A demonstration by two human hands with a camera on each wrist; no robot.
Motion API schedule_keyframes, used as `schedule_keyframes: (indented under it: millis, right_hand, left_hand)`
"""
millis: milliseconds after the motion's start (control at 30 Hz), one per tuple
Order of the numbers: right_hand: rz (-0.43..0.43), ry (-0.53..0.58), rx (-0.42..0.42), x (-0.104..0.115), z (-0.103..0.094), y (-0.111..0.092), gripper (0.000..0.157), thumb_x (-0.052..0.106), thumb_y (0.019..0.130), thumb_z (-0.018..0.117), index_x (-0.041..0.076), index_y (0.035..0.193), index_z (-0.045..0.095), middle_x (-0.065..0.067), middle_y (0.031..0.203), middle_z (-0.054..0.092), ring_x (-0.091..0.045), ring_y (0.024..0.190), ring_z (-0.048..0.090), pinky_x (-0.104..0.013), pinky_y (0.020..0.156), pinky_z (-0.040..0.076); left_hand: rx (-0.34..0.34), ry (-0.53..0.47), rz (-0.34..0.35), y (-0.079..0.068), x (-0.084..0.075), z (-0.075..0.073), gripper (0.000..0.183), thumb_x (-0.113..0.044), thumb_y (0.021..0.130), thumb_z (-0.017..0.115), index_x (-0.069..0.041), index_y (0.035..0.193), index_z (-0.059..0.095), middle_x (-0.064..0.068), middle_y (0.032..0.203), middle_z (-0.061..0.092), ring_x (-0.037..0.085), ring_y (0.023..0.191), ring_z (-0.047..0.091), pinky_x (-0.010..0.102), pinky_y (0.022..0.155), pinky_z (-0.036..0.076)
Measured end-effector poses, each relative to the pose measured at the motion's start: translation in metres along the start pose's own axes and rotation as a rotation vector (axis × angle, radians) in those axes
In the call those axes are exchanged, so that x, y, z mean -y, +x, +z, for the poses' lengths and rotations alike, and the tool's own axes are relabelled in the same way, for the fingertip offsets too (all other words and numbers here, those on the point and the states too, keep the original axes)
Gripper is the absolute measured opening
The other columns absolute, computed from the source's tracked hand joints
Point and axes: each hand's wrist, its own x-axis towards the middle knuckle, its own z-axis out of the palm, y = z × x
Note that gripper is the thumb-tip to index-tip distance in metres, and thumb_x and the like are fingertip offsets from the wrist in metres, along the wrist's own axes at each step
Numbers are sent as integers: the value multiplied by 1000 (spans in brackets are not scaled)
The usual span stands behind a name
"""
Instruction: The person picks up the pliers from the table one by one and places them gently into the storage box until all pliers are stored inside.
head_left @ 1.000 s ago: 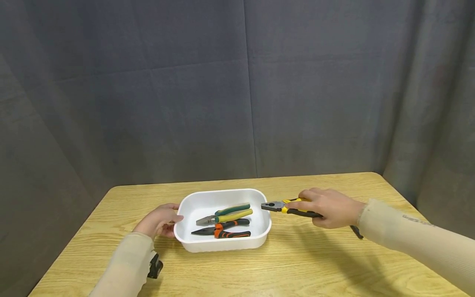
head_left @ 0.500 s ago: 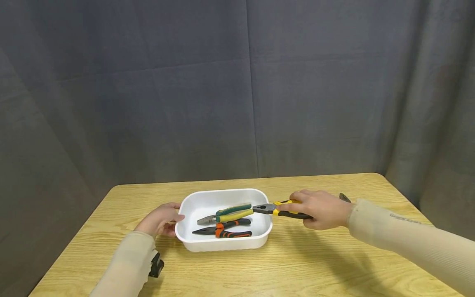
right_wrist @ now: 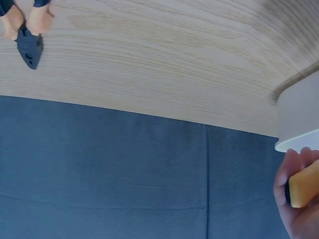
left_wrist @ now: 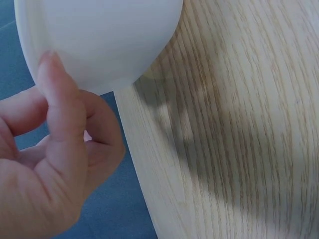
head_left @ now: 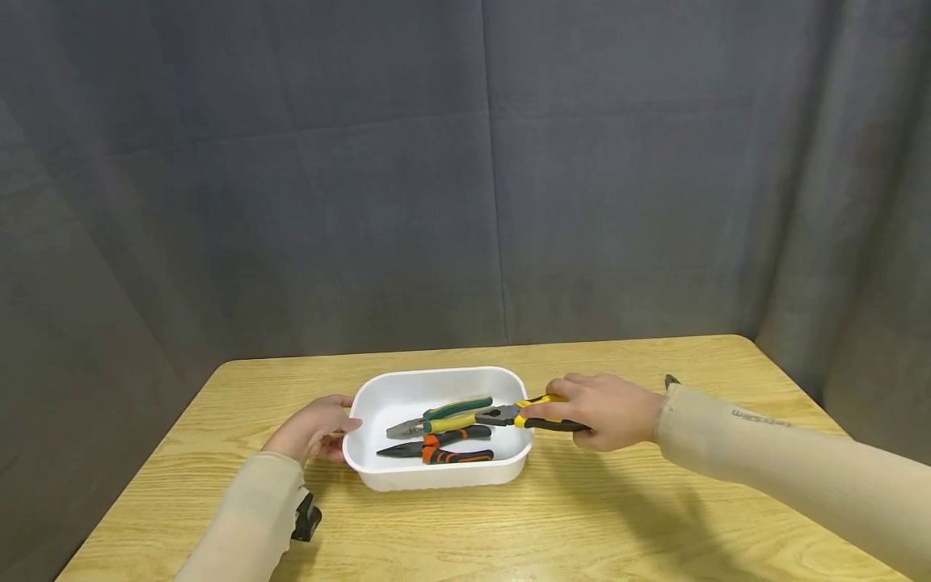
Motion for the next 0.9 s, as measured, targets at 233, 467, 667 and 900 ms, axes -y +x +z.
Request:
schedule_keyframes:
  millis: [233,467,667,900]
  right_hand:
    - [-6,-6,40,6,-1,16,72,-1,70,61,22,139,54,-4,102,55,-13,79,47,-22,58,42]
    - [-18,4,69,9,3,30,69,0,74,60,24,138,54,-4,104,55,-13,79,47,-20,56,38]
    - [-46,2,59,12,5,39,68,1,73,61,25,136,54,-2,99,52,-12,76,46,-20,54,36]
    - [-53,-24,71,14,4,49,66,3,74,63,24,136,54,-3,100,52,-12,74,46,-20,52,36]
  left_hand:
    - [7,-12,2,-1,1,-1,48,-1,97,51,6,141,34,16,90,54,17,62,52,19,50,51]
    - [7,-13,-1,-1,1,0,48,-1,97,51,6,141,35,17,91,55,17,62,52,19,51,51]
    - [9,-12,-9,0,1,2,48,-1,97,51,6,141,34,17,92,55,18,63,53,20,51,52]
    - [6,-19,-17,-1,-1,1,48,-1,97,51,6,141,34,17,92,54,18,63,52,19,50,51]
